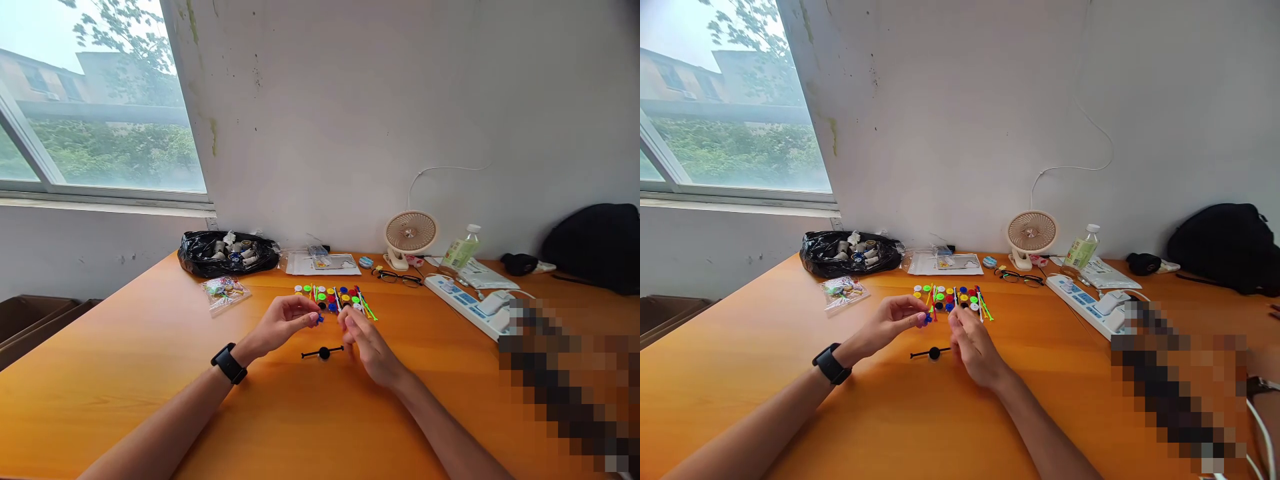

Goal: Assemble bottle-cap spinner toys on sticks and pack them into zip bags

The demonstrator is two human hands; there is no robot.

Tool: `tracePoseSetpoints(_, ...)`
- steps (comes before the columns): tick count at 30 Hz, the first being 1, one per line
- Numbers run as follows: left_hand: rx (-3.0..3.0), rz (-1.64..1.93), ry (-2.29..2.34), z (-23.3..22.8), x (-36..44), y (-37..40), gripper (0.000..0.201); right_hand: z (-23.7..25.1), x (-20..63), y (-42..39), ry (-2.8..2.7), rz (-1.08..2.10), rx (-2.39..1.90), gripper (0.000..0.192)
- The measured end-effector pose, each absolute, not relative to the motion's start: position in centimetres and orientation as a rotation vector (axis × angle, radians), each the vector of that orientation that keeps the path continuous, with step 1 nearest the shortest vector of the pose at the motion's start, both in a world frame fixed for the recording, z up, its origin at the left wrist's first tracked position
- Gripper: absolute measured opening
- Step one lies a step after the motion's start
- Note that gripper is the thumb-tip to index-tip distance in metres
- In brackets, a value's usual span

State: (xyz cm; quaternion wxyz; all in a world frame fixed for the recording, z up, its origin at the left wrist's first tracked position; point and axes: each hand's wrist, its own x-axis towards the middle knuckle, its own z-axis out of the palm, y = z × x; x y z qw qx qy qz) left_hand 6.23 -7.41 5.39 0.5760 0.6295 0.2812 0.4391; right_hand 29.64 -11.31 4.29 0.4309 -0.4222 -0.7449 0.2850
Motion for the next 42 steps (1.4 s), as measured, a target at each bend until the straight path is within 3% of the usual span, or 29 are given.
tracePoseSetpoints(3,1.457,1.057,0.698,5.8,5.9,-7.4,0.033,4.8,29.6,-11.0,-1.813,0.739,-1.053,0.063)
tracePoseSetpoints(6,1.443,1.055,0.748,6.0,5.5,-7.2,0.033,5.2,29.8,-10.9,-1.778,0.663,-1.033,0.067)
tracePoseSetpoints(27,1.609,0.809,0.844,5.3,4.6,-6.7,0.026,4.1,30.2,-10.8,-1.865,0.667,-0.967,0.055)
tracePoseSetpoints(39,1.403,1.280,0.649,5.1,3.4,-5.5,0.014,4.2,30.0,-10.8,-1.979,0.542,-1.046,0.040)
tracePoseSetpoints(42,1.316,1.319,0.617,5.2,3.5,-5.3,0.031,4.1,29.9,-10.9,-2.063,0.564,-1.098,0.025)
